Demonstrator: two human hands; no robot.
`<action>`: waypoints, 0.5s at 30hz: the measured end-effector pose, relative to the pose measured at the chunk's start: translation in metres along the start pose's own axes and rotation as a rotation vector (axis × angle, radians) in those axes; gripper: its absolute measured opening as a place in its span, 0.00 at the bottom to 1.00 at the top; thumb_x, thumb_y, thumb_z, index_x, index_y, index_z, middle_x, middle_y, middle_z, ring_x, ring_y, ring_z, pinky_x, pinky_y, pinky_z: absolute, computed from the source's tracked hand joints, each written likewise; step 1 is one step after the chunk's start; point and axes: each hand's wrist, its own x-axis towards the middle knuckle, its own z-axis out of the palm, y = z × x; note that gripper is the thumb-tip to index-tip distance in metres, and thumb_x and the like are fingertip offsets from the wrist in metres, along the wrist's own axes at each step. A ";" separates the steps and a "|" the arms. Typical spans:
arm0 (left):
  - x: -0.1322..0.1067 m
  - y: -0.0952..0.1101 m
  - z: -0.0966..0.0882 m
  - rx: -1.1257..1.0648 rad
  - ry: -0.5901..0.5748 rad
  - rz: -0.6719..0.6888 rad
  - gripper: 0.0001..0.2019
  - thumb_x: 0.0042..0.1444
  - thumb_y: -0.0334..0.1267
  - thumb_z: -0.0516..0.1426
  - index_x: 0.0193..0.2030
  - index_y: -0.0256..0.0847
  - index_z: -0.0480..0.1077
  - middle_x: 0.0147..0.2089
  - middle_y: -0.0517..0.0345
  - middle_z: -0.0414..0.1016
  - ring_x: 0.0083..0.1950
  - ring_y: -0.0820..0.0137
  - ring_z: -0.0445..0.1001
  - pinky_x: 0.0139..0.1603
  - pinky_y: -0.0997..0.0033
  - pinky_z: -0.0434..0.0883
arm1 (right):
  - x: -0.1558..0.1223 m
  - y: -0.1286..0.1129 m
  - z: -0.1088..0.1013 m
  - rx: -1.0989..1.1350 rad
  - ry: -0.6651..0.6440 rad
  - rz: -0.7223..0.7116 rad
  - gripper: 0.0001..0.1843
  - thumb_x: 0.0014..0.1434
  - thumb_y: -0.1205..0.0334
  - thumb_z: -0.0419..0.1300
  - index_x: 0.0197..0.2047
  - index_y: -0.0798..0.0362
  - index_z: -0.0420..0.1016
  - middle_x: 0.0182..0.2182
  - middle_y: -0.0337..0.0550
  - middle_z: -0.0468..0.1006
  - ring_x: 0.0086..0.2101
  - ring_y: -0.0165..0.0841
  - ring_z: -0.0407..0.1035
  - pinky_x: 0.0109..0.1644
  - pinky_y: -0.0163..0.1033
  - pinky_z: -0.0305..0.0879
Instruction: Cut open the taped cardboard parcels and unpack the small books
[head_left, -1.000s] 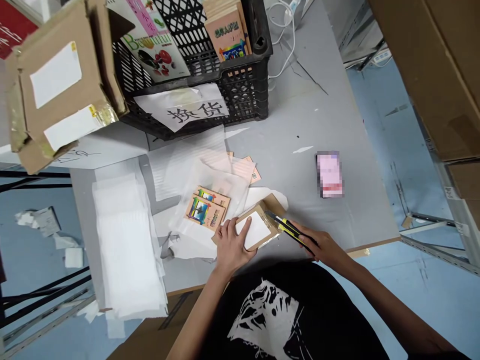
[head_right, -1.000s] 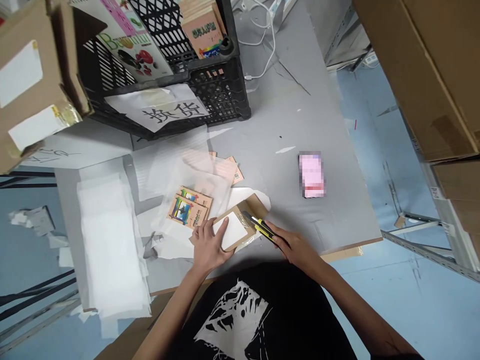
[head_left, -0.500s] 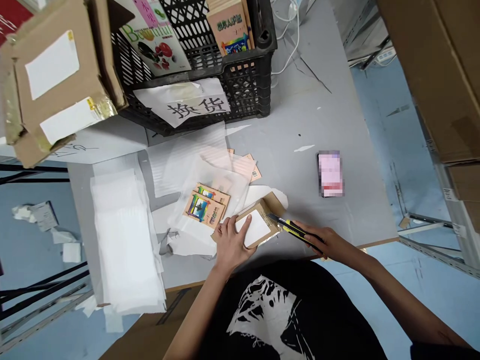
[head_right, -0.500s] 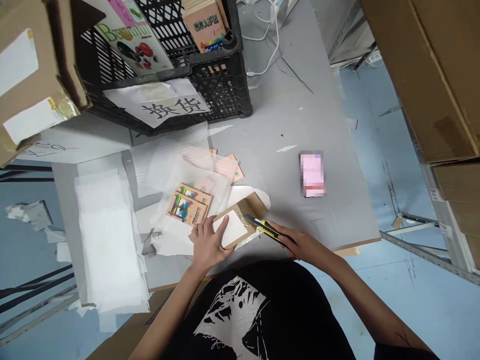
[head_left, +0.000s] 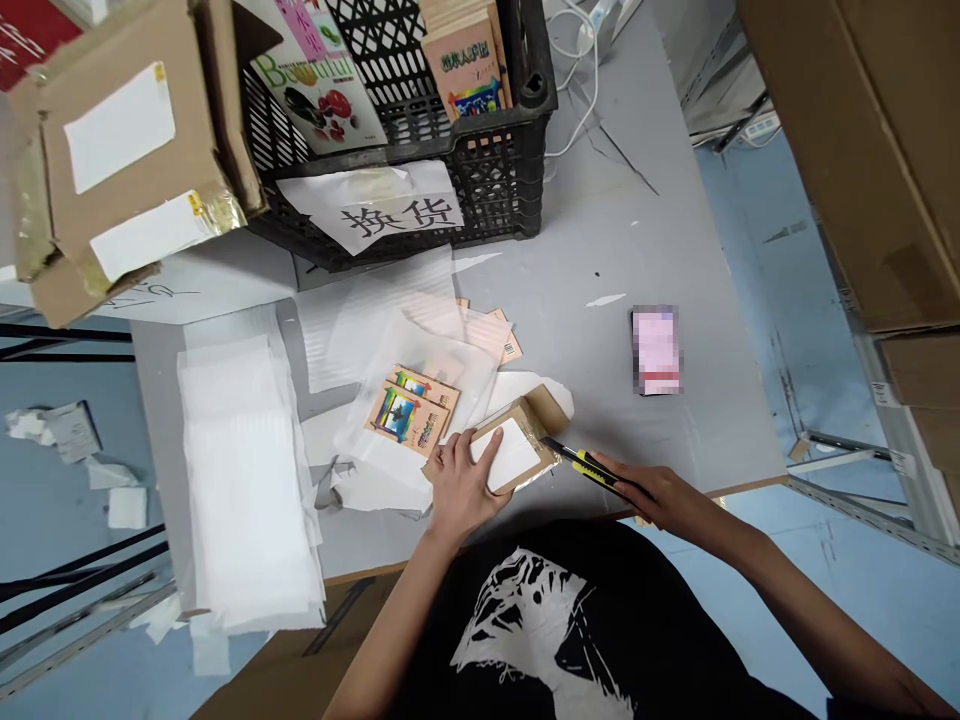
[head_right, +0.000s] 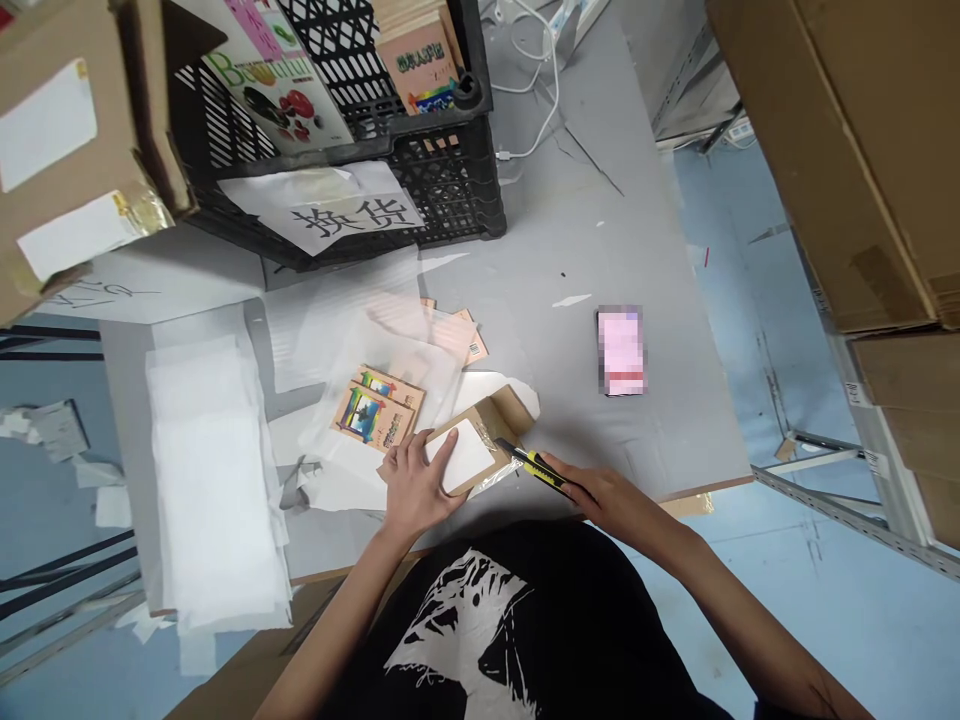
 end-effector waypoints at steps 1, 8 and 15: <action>0.000 0.000 0.000 -0.001 0.000 -0.001 0.40 0.40 0.51 0.62 0.64 0.48 0.60 0.60 0.42 0.58 0.59 0.48 0.56 0.58 0.48 0.51 | -0.002 0.000 0.001 -0.002 0.012 -0.016 0.26 0.66 0.55 0.43 0.67 0.41 0.53 0.44 0.40 0.79 0.37 0.34 0.74 0.44 0.42 0.69; 0.000 0.001 -0.002 0.000 0.001 0.009 0.41 0.41 0.51 0.62 0.64 0.47 0.60 0.60 0.42 0.59 0.59 0.47 0.57 0.57 0.48 0.51 | -0.011 -0.001 0.010 -0.064 0.076 -0.055 0.25 0.66 0.58 0.43 0.66 0.41 0.55 0.51 0.40 0.76 0.45 0.38 0.73 0.48 0.46 0.69; 0.001 0.001 -0.004 -0.017 0.019 0.051 0.40 0.42 0.51 0.61 0.64 0.48 0.60 0.60 0.41 0.59 0.59 0.48 0.57 0.56 0.49 0.53 | -0.030 0.004 0.018 -0.115 0.125 -0.038 0.25 0.66 0.58 0.44 0.65 0.41 0.57 0.46 0.42 0.79 0.43 0.40 0.74 0.44 0.46 0.70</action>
